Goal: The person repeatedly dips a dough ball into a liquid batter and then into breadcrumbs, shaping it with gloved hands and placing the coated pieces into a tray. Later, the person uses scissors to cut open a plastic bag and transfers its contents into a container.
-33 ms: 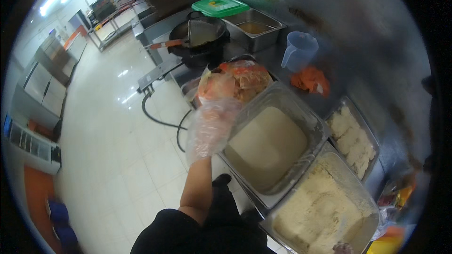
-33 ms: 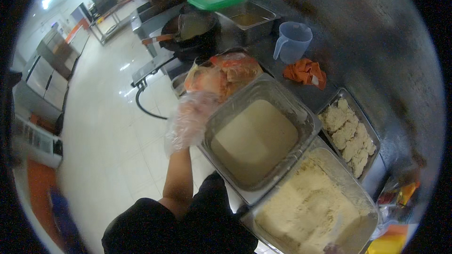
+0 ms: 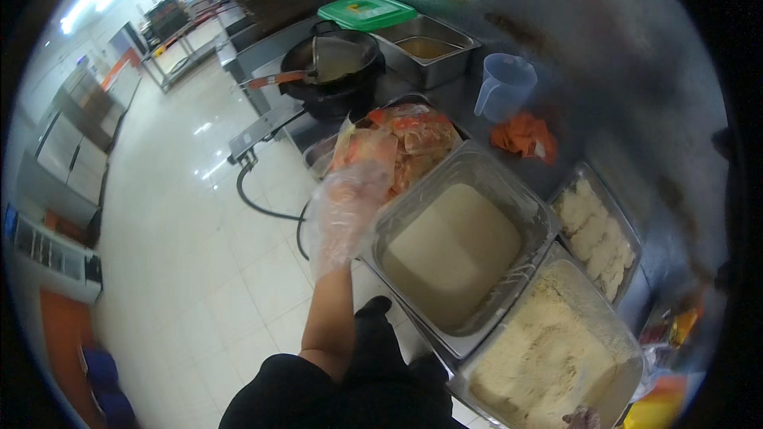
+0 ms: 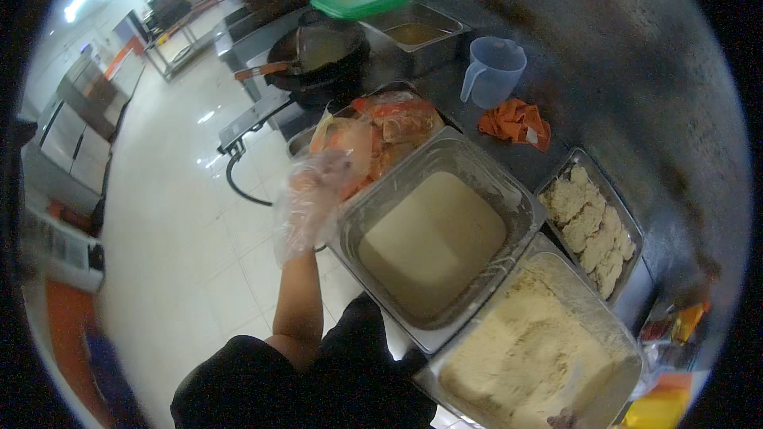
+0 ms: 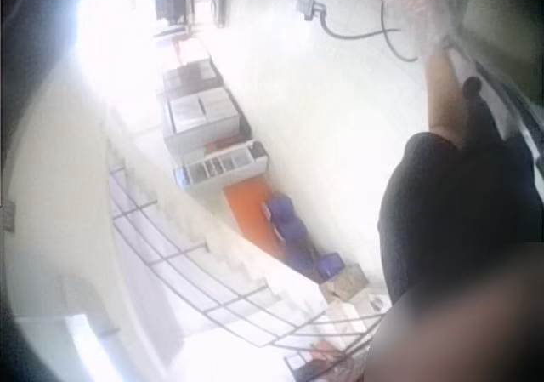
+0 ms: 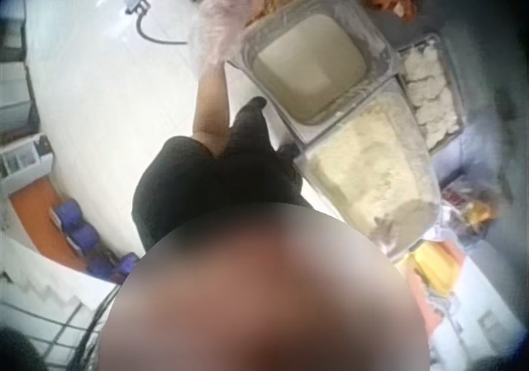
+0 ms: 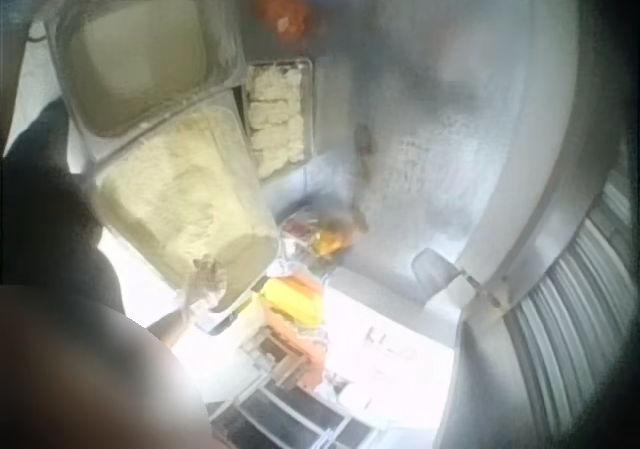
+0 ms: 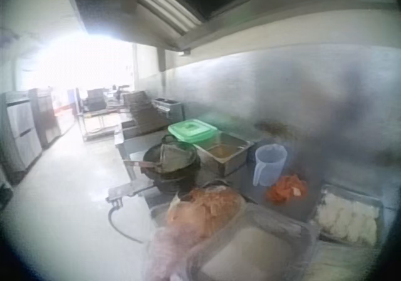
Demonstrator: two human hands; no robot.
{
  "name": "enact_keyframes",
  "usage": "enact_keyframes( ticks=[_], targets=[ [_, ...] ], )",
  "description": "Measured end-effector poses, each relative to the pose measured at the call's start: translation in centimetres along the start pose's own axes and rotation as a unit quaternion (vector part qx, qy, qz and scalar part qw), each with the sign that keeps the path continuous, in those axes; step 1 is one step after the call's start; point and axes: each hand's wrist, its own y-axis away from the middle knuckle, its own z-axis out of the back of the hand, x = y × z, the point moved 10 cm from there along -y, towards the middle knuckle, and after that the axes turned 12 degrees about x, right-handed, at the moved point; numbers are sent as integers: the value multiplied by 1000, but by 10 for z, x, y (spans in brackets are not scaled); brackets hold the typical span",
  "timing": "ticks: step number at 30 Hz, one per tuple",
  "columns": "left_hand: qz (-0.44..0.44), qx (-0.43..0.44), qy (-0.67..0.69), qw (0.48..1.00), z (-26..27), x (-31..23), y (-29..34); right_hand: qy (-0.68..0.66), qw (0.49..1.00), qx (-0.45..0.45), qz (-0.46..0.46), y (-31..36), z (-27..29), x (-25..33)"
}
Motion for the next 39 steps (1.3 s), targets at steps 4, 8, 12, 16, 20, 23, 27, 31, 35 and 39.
enact_keyframes(
  ticks=[4, 8, 12, 16, 20, 23, 27, 31, 35, 39],
  targets=[
    [-75, -143, -157, 974, 37, 36, -46, -15, 985, -147, 83, 16, -38, 10],
    [-54, -8, -125, 991, 15, 102, -78, -52, 960, -268, 63, 32, -86, 13],
    [32, -19, 201, 979, 22, 177, -92, -92, 951, -296, -9, 31, -111, 2],
    [-111, -190, 357, 908, 77, 204, -92, 724, 640, -213, -145, 11, -120, 28],
    [-147, -262, 319, 899, 123, 213, -79, 555, 776, -291, -75, 20, -97, 21],
    [-226, -268, 268, 898, 157, 194, -61, 562, 784, -263, -22, 13, -122, 37],
    [-260, -267, -57, 926, 185, 154, -12, 431, 769, -471, 6, 56, -137, 78],
    [-400, -247, -73, 880, 180, 105, 51, 182, 808, -559, 42, 142, -156, 69],
    [-529, -158, 2, 834, 148, 31, 139, -46, 826, -555, 92, 244, -183, 18],
    [-672, -50, 78, 734, 82, -53, 270, -110, 804, -581, 60, 358, -202, -29]
  ],
)
